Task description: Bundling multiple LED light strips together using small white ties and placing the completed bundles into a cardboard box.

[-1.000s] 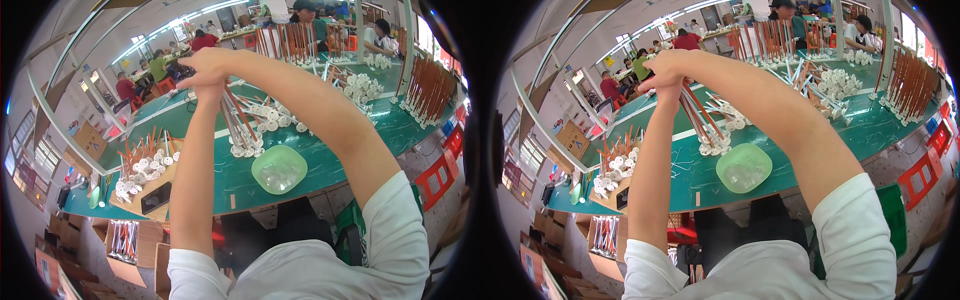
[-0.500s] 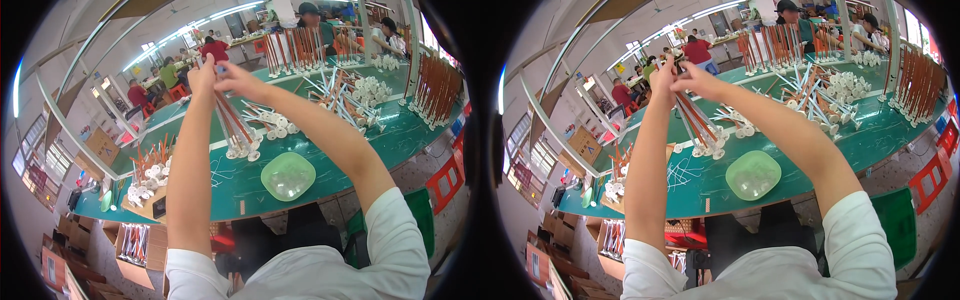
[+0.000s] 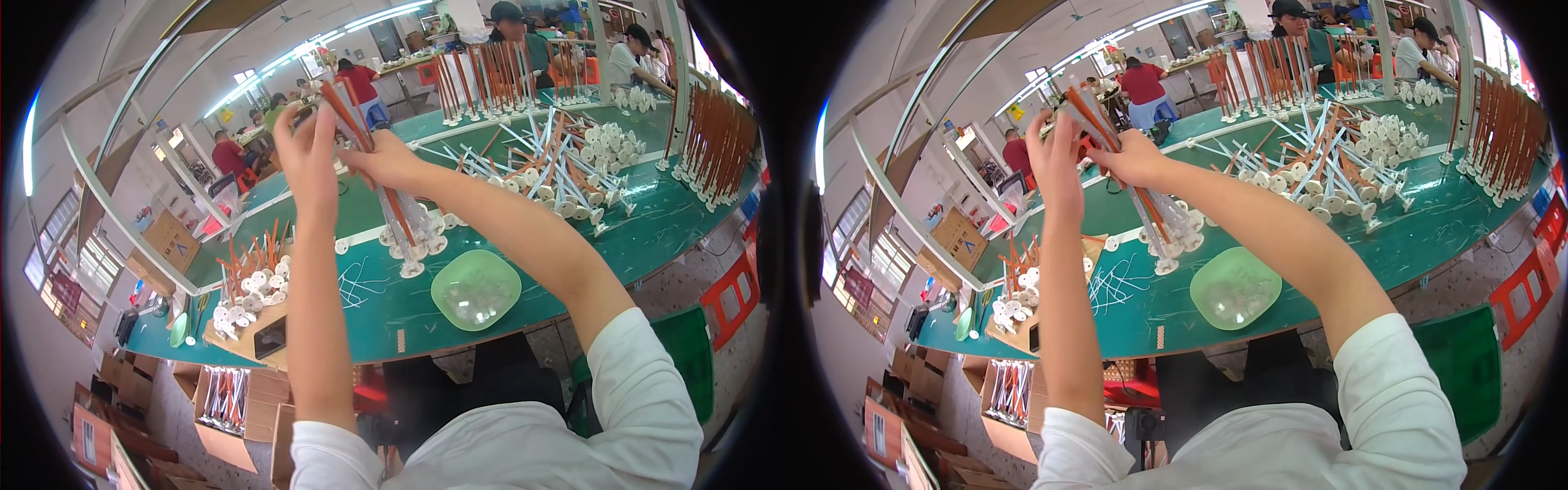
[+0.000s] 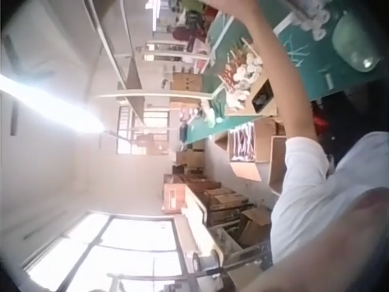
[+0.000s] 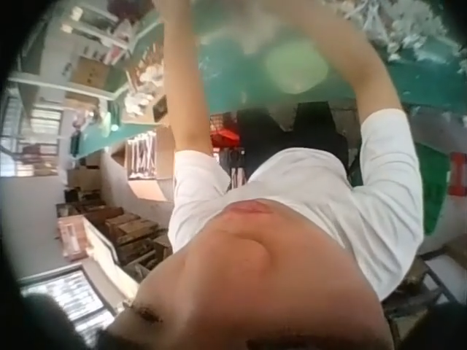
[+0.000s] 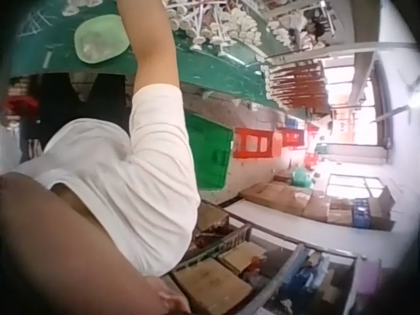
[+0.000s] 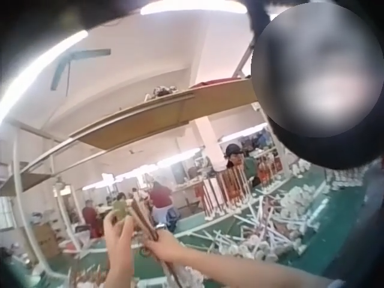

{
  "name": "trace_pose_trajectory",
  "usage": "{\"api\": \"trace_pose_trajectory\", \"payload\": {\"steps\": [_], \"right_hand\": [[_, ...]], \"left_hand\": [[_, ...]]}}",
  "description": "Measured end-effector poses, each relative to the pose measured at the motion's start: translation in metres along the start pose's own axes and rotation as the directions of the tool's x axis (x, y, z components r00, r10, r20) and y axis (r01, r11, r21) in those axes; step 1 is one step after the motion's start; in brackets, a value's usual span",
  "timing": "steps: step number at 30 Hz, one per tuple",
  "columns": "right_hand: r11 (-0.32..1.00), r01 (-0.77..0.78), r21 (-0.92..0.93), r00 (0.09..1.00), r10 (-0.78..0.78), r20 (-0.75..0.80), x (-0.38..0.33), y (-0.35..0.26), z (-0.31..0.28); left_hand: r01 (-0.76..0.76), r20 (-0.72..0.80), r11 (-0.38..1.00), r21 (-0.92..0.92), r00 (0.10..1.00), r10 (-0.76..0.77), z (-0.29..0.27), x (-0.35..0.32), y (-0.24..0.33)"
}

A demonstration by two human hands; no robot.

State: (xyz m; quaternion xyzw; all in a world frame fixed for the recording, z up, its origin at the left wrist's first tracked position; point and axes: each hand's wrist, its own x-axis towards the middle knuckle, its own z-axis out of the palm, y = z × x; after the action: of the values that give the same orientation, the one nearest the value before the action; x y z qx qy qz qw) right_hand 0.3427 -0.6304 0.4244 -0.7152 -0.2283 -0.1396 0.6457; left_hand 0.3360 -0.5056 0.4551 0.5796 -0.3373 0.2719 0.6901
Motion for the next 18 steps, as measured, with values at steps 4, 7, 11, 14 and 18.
{"api": "trace_pose_trajectory", "payload": {"steps": [4, 7, 11, 14, 18], "right_hand": [[0.947, -0.025, 0.32, 0.998, 0.04, -0.04, 0.007, 0.023, 0.0], [0.875, -0.096, 0.475, 0.995, 0.096, 0.023, -0.001, 0.015, 0.013], [0.899, -0.131, 0.419, 0.981, 0.058, 0.184, -0.001, 0.009, 0.005], [0.991, 0.089, -0.097, 0.992, -0.079, 0.103, 0.003, 0.005, -0.001], [0.999, 0.038, -0.036, 0.998, -0.037, 0.043, 0.003, 0.01, -0.008]], "left_hand": [[0.114, 0.127, 0.945, 0.307, 0.979, -0.16, -0.01, -0.059, -0.045], [0.569, 0.446, 0.818, 0.079, 0.714, -0.54, -0.019, -0.075, -0.034], [0.641, 0.491, 0.759, 0.112, 0.628, -0.603, -0.033, -0.066, -0.06], [0.593, 0.54, 0.797, 0.116, 0.636, -0.551, -0.031, -0.065, -0.059], [0.396, 0.419, 0.916, 0.068, 0.821, -0.387, -0.014, -0.075, -0.037]]}}
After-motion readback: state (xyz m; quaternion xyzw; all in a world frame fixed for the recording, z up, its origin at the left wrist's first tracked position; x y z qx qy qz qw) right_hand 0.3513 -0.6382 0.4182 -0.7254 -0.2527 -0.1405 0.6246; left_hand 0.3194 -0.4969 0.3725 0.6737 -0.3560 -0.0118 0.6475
